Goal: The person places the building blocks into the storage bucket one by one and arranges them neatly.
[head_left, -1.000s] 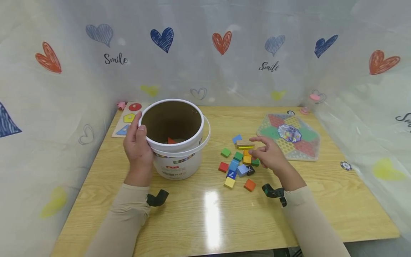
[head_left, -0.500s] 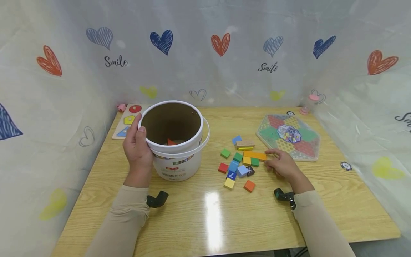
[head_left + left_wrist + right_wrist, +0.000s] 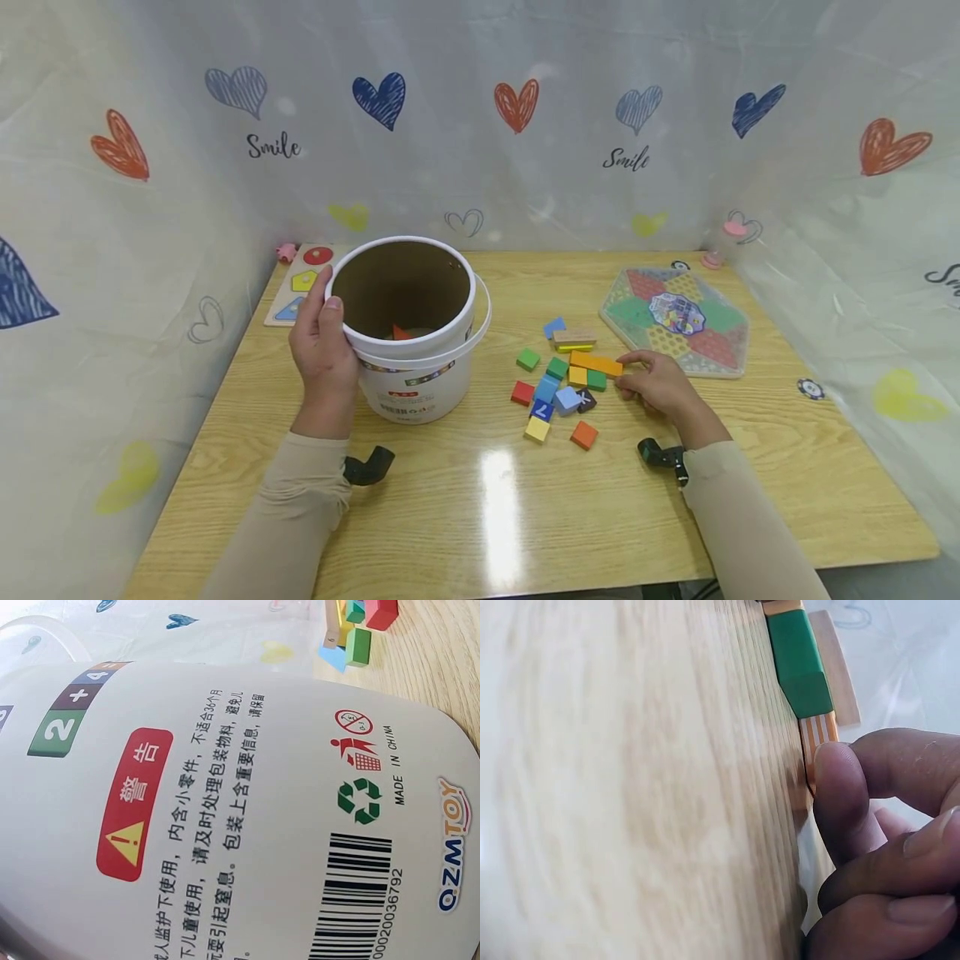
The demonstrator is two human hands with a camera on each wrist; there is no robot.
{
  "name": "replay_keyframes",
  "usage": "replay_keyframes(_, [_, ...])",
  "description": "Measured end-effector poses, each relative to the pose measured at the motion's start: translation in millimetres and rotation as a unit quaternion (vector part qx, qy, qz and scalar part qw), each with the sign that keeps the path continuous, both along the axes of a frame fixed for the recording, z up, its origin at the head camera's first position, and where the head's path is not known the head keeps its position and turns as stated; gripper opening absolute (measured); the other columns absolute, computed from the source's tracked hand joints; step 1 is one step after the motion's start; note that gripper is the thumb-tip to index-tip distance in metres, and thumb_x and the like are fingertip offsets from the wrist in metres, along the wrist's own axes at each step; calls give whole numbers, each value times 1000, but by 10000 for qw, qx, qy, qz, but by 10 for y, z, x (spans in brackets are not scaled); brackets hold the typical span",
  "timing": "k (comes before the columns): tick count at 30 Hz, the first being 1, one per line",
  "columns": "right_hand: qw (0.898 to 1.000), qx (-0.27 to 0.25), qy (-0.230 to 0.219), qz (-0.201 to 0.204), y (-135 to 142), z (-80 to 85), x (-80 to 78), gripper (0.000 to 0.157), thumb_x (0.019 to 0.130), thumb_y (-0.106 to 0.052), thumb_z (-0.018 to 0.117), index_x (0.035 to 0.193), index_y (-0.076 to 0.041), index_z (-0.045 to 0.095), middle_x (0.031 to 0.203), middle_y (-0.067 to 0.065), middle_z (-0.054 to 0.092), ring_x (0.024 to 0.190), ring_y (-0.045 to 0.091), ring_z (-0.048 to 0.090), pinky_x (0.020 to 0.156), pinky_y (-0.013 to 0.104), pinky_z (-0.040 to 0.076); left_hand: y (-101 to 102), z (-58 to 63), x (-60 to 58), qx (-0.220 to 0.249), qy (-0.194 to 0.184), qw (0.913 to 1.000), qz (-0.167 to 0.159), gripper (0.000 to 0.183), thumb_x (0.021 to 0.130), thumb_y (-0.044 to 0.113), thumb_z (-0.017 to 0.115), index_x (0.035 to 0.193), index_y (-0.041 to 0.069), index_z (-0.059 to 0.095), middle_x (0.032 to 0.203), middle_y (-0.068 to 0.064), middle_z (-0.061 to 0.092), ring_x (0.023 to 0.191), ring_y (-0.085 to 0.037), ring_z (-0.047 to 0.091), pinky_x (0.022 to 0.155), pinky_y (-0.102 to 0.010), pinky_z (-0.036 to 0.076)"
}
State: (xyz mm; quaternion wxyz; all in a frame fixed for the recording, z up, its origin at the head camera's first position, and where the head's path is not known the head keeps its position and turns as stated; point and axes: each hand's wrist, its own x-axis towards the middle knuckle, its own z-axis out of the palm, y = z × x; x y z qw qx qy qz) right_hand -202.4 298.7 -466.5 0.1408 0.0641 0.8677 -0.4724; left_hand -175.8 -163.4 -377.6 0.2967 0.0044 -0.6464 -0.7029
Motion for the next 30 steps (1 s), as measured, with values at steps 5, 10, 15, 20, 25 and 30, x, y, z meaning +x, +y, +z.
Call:
replay_keyframes(5, [9999, -13, 11, -104, -2, 16, 15, 45, 85, -25, 68, 125, -12, 54, 74, 10, 69, 38, 10, 32, 36, 27, 34, -2, -14, 3, -36, -67, 10000, 43, 40, 98, 23, 42, 135, 33, 52, 136, 5, 51, 126, -21, 44, 103, -47, 39])
replay_keyframes(10, [9997, -96, 102, -214, 19, 41, 34, 42, 85, -25, 67, 124, -13, 55, 75, 10, 68, 39, 10, 34, 37, 26, 35, 1, -21, -12, 3, 81, 10000, 39, 40, 98, 21, 42, 135, 30, 53, 135, 4, 52, 125, -21, 45, 103, -47, 40])
replay_keyframes(15, [9989, -375, 213, -198, 26, 116, 55, 42, 88, -25, 64, 128, -13, 53, 80, 16, 68, 39, 10, 33, 36, 28, 35, -4, -3, -10, 17, 215, 9998, -33, 40, 98, 20, 42, 135, 29, 53, 135, 2, 52, 125, -22, 45, 103, -46, 39])
replay_keyframes(20, [9965, -670, 493, -124, -15, 262, 66, 47, 89, -30, 65, 131, -12, 51, 81, 20, 68, 36, 10, 30, 34, 29, 31, 28, 82, 60, -29, 270, 9996, -91, 41, 98, 17, 40, 136, 26, 52, 136, -6, 51, 125, -27, 44, 103, -49, 39])
replay_keyframes(25, [9878, -1230, 952, -80, -135, 484, 81, 48, 89, -29, 66, 130, -10, 51, 76, 13, 68, 35, 11, 29, 33, 33, 28, 75, 178, 138, -31, 263, 9996, -96, 42, 97, 16, 39, 136, 24, 52, 136, -10, 51, 125, -31, 43, 103, -49, 38])
replay_keyframes(30, [9636, -2264, 1419, -4, -347, 763, 101, 44, 90, -18, 64, 130, -6, 49, 69, 4, 66, 34, 12, 29, 36, 37, 21, 75, 172, 128, 152, 231, 9996, -116, 42, 97, 16, 39, 136, 23, 53, 136, -9, 51, 125, -30, 43, 104, -46, 39])
